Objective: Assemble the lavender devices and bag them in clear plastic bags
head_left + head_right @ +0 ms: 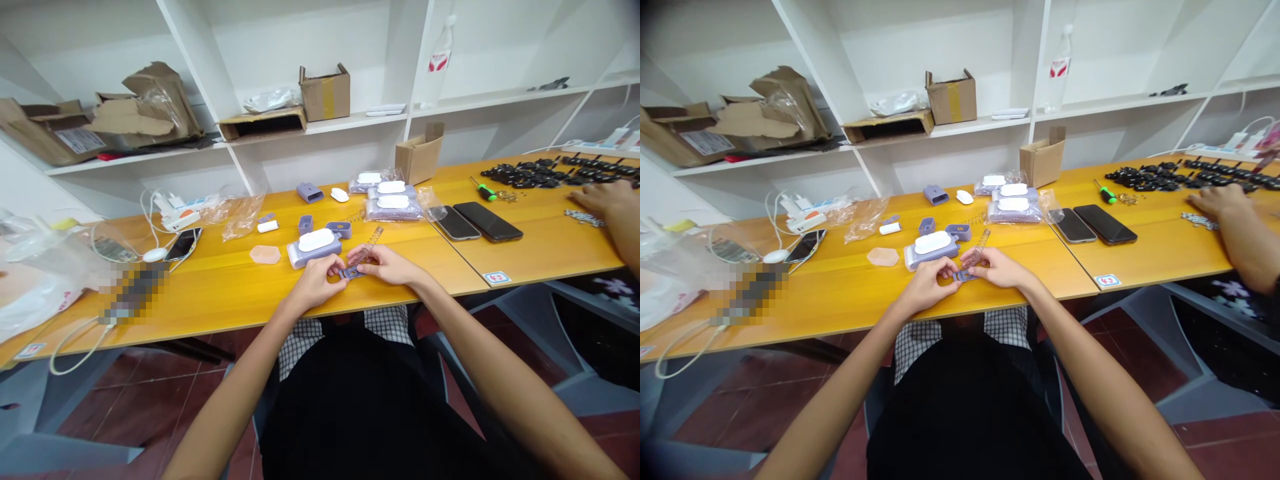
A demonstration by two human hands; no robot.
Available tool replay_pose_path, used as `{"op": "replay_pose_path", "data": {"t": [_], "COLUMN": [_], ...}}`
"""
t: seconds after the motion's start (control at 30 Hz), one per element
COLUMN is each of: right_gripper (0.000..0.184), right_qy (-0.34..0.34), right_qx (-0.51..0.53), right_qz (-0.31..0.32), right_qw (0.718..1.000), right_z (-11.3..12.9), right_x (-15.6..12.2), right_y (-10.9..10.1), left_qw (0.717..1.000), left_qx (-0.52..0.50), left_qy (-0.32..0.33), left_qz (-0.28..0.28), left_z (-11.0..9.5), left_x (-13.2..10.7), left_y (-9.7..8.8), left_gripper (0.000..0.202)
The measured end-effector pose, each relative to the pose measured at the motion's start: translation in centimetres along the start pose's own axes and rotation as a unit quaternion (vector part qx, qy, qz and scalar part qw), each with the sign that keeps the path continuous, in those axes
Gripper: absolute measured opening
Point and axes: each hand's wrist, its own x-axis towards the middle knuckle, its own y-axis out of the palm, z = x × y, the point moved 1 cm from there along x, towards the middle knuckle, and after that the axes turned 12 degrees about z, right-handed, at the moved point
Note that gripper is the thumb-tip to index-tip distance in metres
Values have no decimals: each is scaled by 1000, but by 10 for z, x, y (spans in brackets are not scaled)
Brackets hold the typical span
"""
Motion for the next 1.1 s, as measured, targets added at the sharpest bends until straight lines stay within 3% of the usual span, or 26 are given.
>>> {"op": "replay_pose_path", "data": {"t": [0.27,0.43,0.6,0.8,1.1], "right_gripper": [30,28,19,31,32], "right_qy": [-18,-18,-17,-3,-10], "right_qx": [62,39,1,-26,25], "right_qz": [42,53,51,41,20], "right_qw": [997,998,999,999,999], "right_z": [3,7,13,16,5], "right_x": [-5,-6,-6,-3,-2], "right_y": [-7,-9,-8,-3,-4], "left_qw": [1000,999,999,999,998], "left_qx": [-14,-28,-41,-48,-57], "left_qy": [0,-7,-6,-6,-1], "left_qz": [18,25,22,24,26], "left_z": [-3,-6,-4,-5,-3], "left_x": [1,1,0,0,2], "left_y": [-2,-3,-3,-3,-3], "left_gripper": [15,15,18,19,20]}}
